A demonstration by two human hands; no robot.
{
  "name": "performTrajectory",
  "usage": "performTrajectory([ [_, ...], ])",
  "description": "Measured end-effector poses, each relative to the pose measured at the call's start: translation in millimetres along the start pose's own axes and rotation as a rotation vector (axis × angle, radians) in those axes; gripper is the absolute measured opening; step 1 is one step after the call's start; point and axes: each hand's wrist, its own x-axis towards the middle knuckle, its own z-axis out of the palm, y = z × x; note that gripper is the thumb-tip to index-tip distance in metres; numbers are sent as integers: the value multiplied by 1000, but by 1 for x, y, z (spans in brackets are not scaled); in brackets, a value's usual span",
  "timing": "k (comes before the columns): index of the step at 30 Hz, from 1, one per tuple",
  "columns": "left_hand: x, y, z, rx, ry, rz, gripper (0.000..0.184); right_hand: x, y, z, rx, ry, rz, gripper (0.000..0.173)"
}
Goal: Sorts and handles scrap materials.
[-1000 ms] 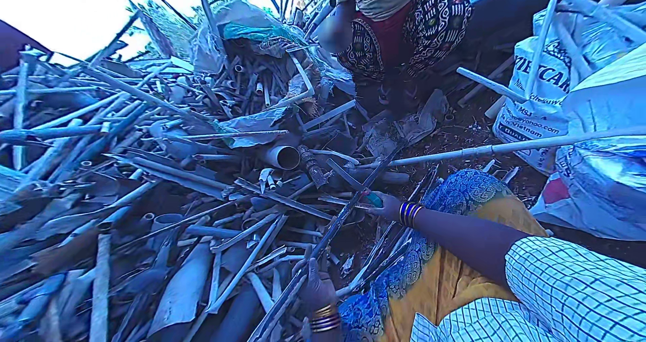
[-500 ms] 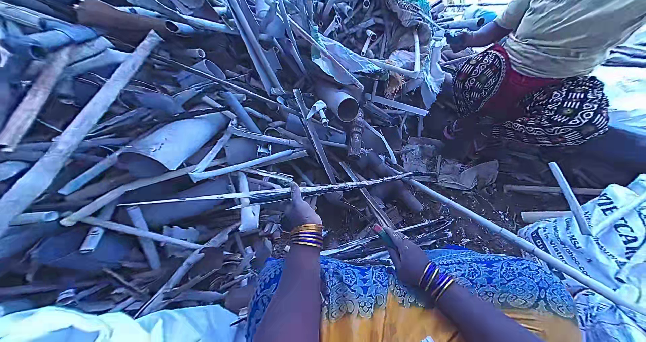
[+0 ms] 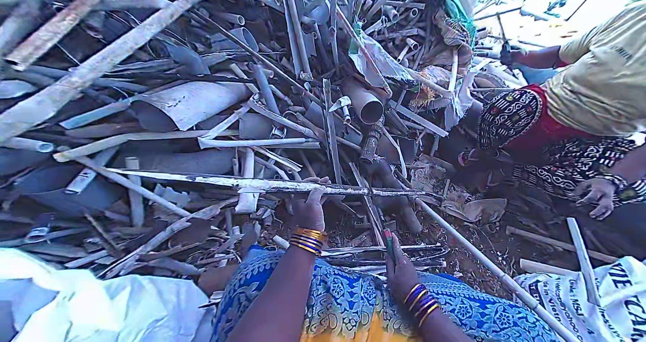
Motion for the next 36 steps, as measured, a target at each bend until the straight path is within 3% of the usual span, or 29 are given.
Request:
performTrajectory([
  [2, 3, -4, -4, -1, 17, -1, 17, 5, 4, -3, 42, -31, 52, 63],
  [6, 6, -7, -8, -11, -27, 28, 17, -17, -8, 7, -35, 126, -241, 57],
  [9, 3, -9, -8, -10, -11, 43, 17, -3, -9, -1, -61, -30, -32, 61],
  [11, 4, -11, -9, 17, -17, 78, 20, 9, 2, -7, 39, -31, 20, 63],
  [14, 6, -11, -10, 4, -39, 68, 19, 13, 22, -6, 534, 44, 4, 59],
  [17, 3, -9, -9, -16, -83, 65, 20, 13, 26, -11, 1289, -101, 222, 41],
  [20, -2, -8, -9, -23, -127, 83, 21, 13, 31, -16, 1486, -180, 325, 32],
  [23, -2, -8, -8, -23, -132, 71, 22, 12, 30, -16, 1461, -165, 318, 33],
  [26, -4, -5, -9, -50, -131, 23, 22, 17, 25, -9, 1234, 66, 372, 45],
  [30, -7, 0, -6, -147, -78, -79, 26, 28, 36, 0, 799, 324, 149, 41],
  [32, -4, -2, -8, -159, -61, -91, 26, 30, 36, -1, 844, 274, 200, 56],
  [34, -1, -4, -11, -118, -72, -81, 24, 32, 32, 1, 863, 211, 278, 53],
  [36, -1, -6, -13, -63, -78, -43, 26, 25, 23, -1, 588, 156, 214, 52],
])
